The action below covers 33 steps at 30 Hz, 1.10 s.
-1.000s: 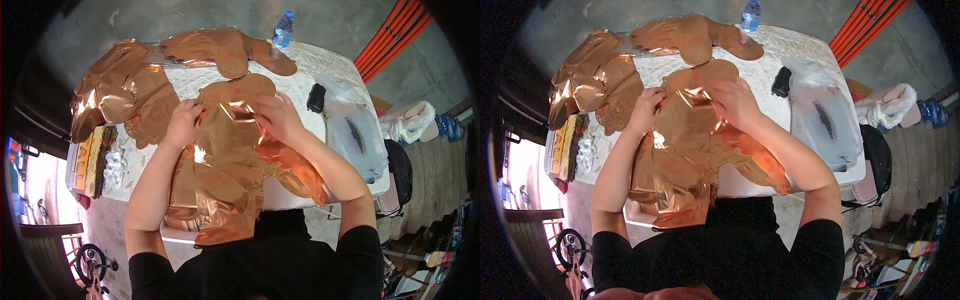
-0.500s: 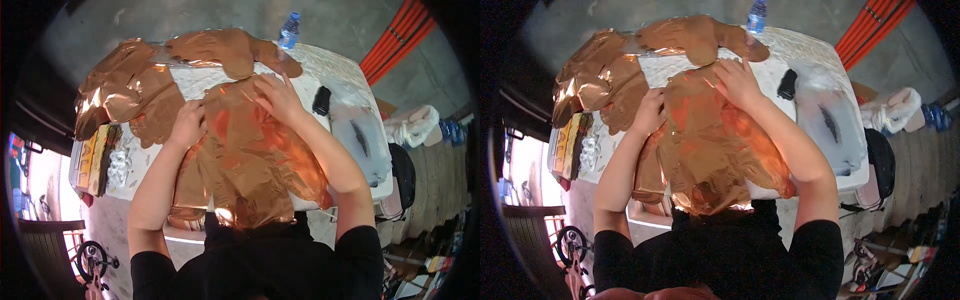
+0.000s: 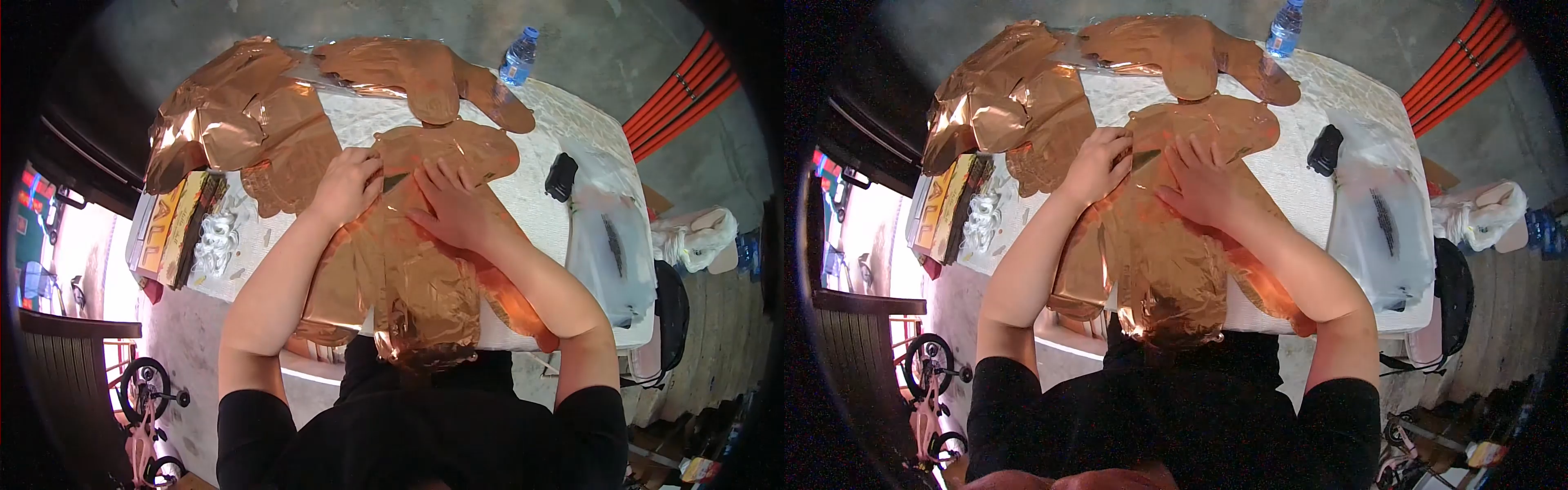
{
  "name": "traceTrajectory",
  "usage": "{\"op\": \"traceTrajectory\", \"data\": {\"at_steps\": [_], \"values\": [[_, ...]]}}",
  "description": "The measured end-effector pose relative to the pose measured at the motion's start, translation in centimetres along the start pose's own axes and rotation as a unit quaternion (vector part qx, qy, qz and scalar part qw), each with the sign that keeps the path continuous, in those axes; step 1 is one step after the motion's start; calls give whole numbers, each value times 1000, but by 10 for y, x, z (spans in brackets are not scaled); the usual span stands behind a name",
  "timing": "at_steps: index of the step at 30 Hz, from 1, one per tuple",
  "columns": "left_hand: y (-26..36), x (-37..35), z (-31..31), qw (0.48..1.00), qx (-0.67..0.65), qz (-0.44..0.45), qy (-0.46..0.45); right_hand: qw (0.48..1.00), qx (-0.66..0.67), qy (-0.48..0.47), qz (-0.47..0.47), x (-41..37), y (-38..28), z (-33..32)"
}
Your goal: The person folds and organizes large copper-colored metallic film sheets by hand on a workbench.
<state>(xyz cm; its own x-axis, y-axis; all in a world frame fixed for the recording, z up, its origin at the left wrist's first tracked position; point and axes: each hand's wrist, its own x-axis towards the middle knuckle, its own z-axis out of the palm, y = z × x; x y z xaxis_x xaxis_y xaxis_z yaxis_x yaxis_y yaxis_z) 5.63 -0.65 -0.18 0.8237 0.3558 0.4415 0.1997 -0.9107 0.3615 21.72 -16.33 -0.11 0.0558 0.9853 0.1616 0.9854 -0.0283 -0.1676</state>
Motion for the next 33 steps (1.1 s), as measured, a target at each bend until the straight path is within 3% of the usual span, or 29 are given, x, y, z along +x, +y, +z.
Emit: {"op": "traceTrajectory", "data": {"at_steps": [4,6,10,13,21,23,24,26,30,33], "values": [[0,0,0,1000,-3,1,26,1000,-2,2,-14,2,-4,5],[-1,2,-4,994,-100,-48,21,1000,-12,7,-14,4,-4,5],[-3,2,-7,988,-126,-85,21,1000,-11,12,-10,3,-5,8],[-7,5,-11,974,-176,-78,118,1000,-14,25,-10,3,-7,7],[-4,-1,-58,928,-236,-105,268,1000,-12,6,5,3,-8,1],[-5,-12,-74,947,-204,-193,158,1000,-4,15,-2,4,-6,3],[-6,-20,-79,948,-196,-189,166,1000,4,13,2,3,-5,5],[-11,-38,-84,986,9,-159,48,1000,13,18,-3,3,-4,5],[-20,-65,-93,988,55,-115,82,1000,27,12,-2,3,-5,3],[-19,-68,-104,984,54,-164,43,999,29,18,-5,2,-4,4]]}}
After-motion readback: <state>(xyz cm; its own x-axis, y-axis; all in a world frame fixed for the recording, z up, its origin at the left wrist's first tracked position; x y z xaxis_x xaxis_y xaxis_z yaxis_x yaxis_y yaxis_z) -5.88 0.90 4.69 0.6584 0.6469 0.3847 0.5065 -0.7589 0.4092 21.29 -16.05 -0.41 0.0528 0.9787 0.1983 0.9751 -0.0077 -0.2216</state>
